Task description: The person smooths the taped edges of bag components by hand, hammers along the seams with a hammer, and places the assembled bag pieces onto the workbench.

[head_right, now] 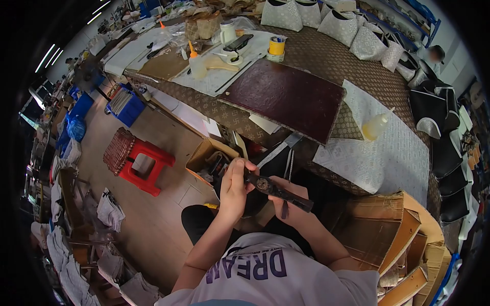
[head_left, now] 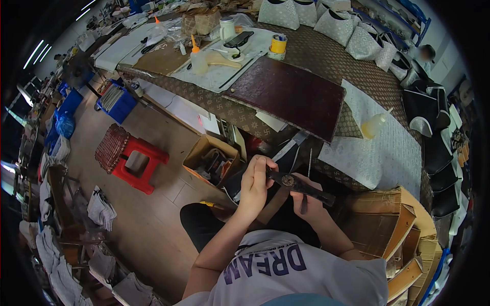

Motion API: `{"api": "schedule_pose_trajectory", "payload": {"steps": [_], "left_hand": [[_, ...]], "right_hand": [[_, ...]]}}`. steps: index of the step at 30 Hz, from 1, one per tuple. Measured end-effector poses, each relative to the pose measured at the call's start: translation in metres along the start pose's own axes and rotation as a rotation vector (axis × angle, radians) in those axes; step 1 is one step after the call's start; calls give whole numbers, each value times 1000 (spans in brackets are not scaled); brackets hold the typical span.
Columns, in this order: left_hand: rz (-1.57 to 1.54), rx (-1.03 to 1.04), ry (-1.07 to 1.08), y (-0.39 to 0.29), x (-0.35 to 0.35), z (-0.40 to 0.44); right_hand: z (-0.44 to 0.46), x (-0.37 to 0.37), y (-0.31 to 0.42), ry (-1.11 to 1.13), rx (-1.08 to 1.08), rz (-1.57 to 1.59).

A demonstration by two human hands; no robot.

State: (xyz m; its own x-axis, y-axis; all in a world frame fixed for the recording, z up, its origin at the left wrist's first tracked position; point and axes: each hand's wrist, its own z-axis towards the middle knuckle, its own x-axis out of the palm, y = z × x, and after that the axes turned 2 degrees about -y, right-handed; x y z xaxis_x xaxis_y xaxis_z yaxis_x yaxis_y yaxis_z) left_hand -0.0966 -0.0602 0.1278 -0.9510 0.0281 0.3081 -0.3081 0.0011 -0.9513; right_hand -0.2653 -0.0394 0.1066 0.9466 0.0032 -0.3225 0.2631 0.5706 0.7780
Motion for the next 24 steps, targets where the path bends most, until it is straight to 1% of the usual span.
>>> {"api": "schedule_pose_trajectory", "payload": {"steps": [1, 3, 4, 6, 9, 12, 15, 16, 19, 21, 22, 24], "left_hand": [[-45, -1, 4, 1, -1, -1], [-134, 4, 17, 1, 1, -2], [-149, 49, 26, 1, 2, -4], [-177, 135, 47, 2, 5, -8], [-305, 128, 109, -1, 7, -8], [-264, 165, 133, -1, 6, -10], [-237, 168, 154, 1, 3, -9], [-285, 153, 156, 4, 1, -8], [-407, 92, 152, 8, -3, -6], [-459, 37, 128, 2, -1, -6], [-433, 2, 116, 2, -3, -5], [-381, -70, 88, 2, -10, -1]], "right_hand": [[-1, 0, 0, 27, 4, -4], [-6, 8, -4, -78, -2, -26], [-6, 11, -5, -131, -6, -40], [-2, 10, 2, -147, -17, -62], [3, 8, 9, -165, -34, -69], [2, 8, 6, -168, -34, -12], [3, 9, 4, -165, -66, 24], [4, 9, 4, -165, -83, 27], [3, 9, 6, -122, 6, 82], [11, 1, 9, 20, -13, -74], [15, -3, 8, 94, -20, -149], [15, -11, -2, 124, -281, -382]]}}
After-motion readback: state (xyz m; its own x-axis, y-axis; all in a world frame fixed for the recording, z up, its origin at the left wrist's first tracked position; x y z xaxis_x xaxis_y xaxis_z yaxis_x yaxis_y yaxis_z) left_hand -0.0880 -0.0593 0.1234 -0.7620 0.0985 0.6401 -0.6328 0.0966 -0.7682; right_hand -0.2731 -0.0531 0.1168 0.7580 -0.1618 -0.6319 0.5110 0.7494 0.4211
